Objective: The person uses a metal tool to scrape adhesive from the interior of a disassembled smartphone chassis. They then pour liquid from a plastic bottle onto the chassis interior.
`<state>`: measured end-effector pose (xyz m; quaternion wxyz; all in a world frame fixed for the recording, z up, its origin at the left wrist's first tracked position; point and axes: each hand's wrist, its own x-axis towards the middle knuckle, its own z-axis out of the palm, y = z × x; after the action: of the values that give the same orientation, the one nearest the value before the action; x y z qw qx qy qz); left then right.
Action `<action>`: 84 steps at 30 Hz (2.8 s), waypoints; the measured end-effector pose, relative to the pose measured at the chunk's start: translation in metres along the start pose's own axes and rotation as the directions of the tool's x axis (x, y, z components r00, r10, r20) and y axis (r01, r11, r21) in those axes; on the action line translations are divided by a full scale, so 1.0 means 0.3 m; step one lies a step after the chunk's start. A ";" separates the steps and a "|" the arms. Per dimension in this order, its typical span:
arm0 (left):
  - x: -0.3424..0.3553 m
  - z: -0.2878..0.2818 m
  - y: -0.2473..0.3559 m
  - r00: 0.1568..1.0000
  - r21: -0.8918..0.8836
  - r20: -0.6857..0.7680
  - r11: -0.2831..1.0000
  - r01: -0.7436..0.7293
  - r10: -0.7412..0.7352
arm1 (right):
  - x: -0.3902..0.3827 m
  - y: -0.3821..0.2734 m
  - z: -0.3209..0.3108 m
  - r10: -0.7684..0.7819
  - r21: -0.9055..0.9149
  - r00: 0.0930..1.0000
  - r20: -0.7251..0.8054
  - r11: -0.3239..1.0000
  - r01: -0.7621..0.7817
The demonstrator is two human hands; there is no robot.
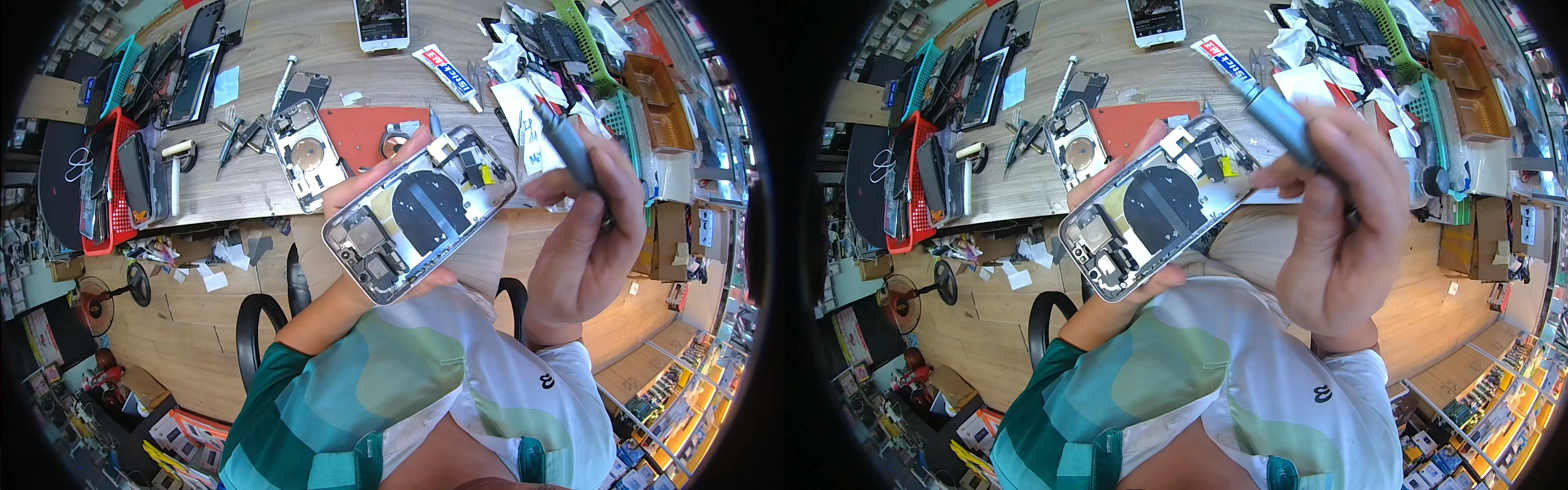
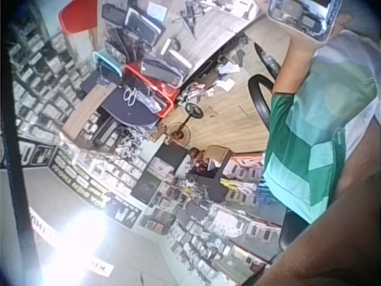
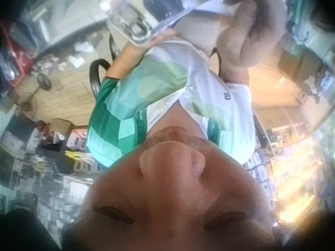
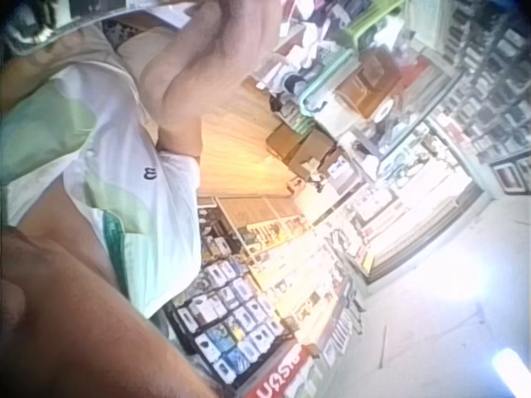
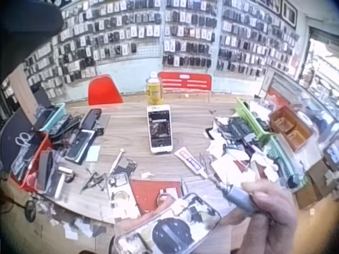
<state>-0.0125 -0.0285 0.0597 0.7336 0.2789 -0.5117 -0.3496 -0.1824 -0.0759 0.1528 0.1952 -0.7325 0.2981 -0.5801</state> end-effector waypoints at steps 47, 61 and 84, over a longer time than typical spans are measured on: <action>-0.020 -0.030 -0.003 0.970 -0.179 0.239 0.980 0.087 -0.042 | 0.252 -0.081 0.022 -0.178 -0.098 0.301 0.937 0.694 0.713; -0.003 -0.030 -0.016 0.988 -0.230 0.154 0.973 0.017 0.019 | 0.273 -0.035 -0.071 -0.135 -0.227 0.525 0.840 0.792 0.566; 0.008 -0.034 -0.003 0.986 -0.196 0.164 0.981 0.001 0.032 | 0.215 -0.091 -0.100 -0.194 -0.062 0.901 0.389 0.970 0.236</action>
<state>-0.0027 -0.0306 0.0570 0.7148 0.1713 -0.5365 -0.4145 -0.1959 -0.0966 0.2248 0.1442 -0.8688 0.2025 -0.4283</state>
